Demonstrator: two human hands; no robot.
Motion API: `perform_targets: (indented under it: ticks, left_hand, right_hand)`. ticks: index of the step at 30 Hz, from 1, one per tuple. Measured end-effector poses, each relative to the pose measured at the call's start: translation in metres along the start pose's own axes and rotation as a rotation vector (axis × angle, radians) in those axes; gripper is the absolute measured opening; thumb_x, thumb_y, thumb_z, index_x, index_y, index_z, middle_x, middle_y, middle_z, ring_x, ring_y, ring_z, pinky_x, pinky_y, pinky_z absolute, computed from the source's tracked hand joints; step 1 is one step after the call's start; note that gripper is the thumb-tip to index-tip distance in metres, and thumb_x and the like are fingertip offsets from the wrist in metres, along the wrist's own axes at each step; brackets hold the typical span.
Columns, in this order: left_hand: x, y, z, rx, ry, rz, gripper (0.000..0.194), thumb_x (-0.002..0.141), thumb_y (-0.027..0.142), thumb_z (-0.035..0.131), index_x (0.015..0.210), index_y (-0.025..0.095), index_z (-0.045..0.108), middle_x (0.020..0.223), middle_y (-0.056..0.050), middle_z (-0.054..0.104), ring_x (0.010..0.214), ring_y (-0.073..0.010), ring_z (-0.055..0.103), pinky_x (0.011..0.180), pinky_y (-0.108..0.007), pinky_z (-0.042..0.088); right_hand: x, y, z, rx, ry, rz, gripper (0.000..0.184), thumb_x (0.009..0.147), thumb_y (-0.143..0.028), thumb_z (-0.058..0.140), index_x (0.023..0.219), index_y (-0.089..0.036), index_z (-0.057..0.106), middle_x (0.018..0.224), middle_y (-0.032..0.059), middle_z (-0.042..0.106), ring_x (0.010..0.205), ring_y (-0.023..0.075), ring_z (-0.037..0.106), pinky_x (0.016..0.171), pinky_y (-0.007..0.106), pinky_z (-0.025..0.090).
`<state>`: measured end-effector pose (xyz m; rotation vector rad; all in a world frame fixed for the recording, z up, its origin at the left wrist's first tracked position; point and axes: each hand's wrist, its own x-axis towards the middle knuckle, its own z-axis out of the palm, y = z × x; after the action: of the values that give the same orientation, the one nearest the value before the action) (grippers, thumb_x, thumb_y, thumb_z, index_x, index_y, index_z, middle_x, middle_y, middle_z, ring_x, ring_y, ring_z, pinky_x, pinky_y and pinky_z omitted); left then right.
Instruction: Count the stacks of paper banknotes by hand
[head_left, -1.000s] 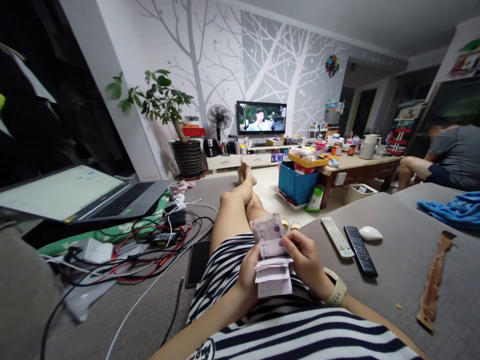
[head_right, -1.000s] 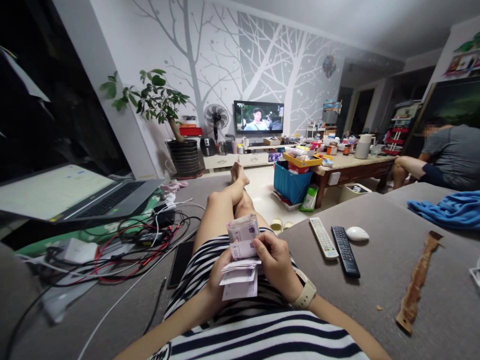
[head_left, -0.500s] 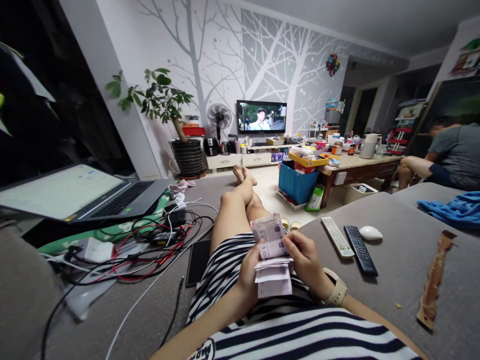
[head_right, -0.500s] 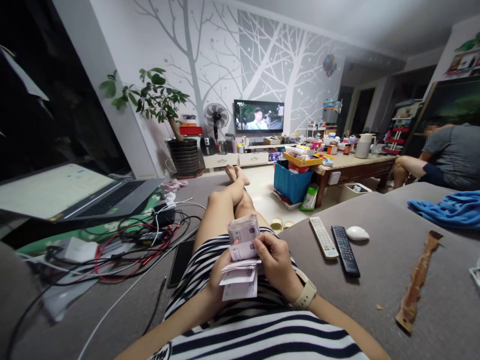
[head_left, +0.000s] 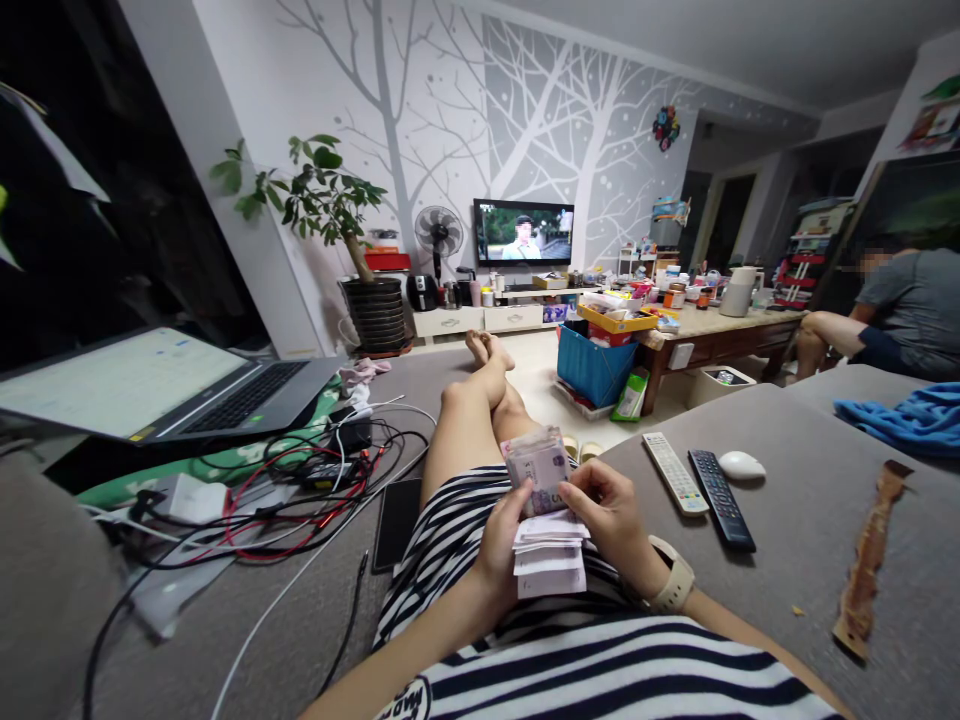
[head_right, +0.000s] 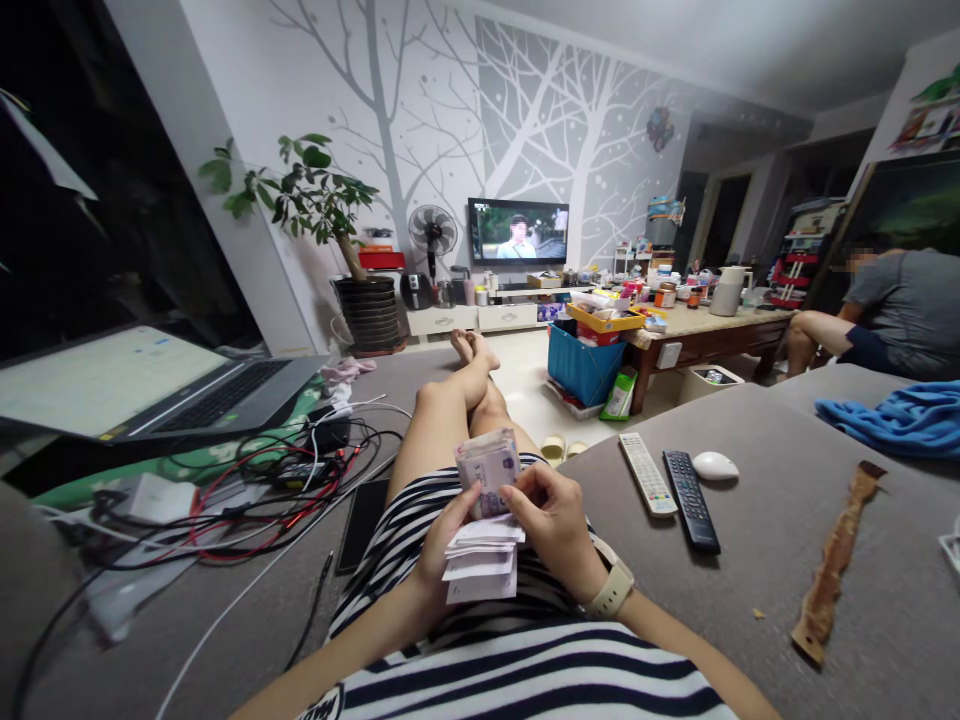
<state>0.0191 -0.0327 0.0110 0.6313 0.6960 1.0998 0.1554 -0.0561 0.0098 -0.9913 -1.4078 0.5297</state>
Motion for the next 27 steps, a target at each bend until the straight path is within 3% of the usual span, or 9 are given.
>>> perform_targets:
  ticks: [4, 8, 13, 20, 23, 27]
  left_hand:
    - [-0.009, 0.006, 0.006, 0.098, 0.003, -0.016, 0.007, 0.076, 0.03, 0.067, 0.074, 0.023, 0.067, 0.068, 0.001, 0.075, 0.083, -0.0286, 0.074, 0.082, -0.041, 0.056]
    - [-0.014, 0.008, 0.012, 0.078, 0.011, -0.019, 0.005, 0.078, 0.019, 0.061, 0.075, 0.021, 0.065, 0.066, 0.001, 0.074, 0.075, -0.0249, 0.074, 0.08, -0.04, 0.056]
    - [-0.012, 0.008, 0.013, 0.092, 0.065, -0.049, 0.015, 0.08, 0.011, 0.052, 0.083, 0.019, 0.065, 0.068, 0.004, 0.074, 0.103, -0.0306, 0.072, 0.093, -0.045, 0.053]
    - [-0.001, 0.0, 0.002, -0.063, -0.009, -0.062, 0.021, 0.089, 0.029, 0.051, 0.088, 0.019, 0.07, 0.097, 0.0, 0.079, 0.121, -0.0309, 0.063, 0.096, -0.049, 0.054]
    - [0.006, -0.006, -0.005, -0.052, -0.036, -0.029, 0.018, 0.088, 0.035, 0.054, 0.086, 0.026, 0.07, 0.104, 0.004, 0.078, 0.122, -0.0291, 0.063, 0.097, -0.05, 0.054]
    - [0.011, -0.012, -0.011, -0.038, -0.089, -0.001, 0.022, 0.087, 0.037, 0.055, 0.09, 0.022, 0.07, 0.109, 0.002, 0.077, 0.123, -0.0317, 0.062, 0.101, -0.051, 0.052]
  right_hand:
    - [0.004, 0.005, 0.0, -0.012, 0.079, 0.06, 0.035, 0.08, -0.039, 0.073, 0.066, -0.021, 0.047, 0.058, -0.0061, 0.042, 0.054, 0.0117, 0.037, 0.052, 0.025, 0.03]
    - [0.008, 0.011, -0.001, 0.001, 0.071, 0.086, 0.031, 0.083, -0.042, 0.07, 0.073, -0.021, 0.049, 0.063, -0.0057, 0.045, 0.057, 0.0126, 0.04, 0.055, 0.026, 0.033]
    - [0.008, 0.016, -0.001, -0.035, 0.053, 0.073, 0.035, 0.089, -0.043, 0.06, 0.067, -0.021, 0.046, 0.061, -0.0047, 0.043, 0.058, 0.0132, 0.039, 0.057, 0.027, 0.032]
    - [0.003, 0.011, -0.002, -0.014, 0.053, 0.013, 0.036, 0.093, -0.041, 0.056, 0.065, -0.02, 0.046, 0.06, -0.0048, 0.041, 0.059, 0.0127, 0.037, 0.057, 0.026, 0.031]
    - [0.002, 0.007, -0.002, -0.005, 0.026, -0.021, 0.036, 0.094, -0.04, 0.054, 0.065, -0.02, 0.047, 0.06, -0.0045, 0.042, 0.059, 0.0126, 0.038, 0.057, 0.026, 0.031]
    - [0.001, 0.004, -0.002, -0.005, 0.02, -0.046, 0.035, 0.094, -0.038, 0.055, 0.065, -0.02, 0.048, 0.06, -0.0046, 0.042, 0.058, 0.0124, 0.038, 0.057, 0.027, 0.03]
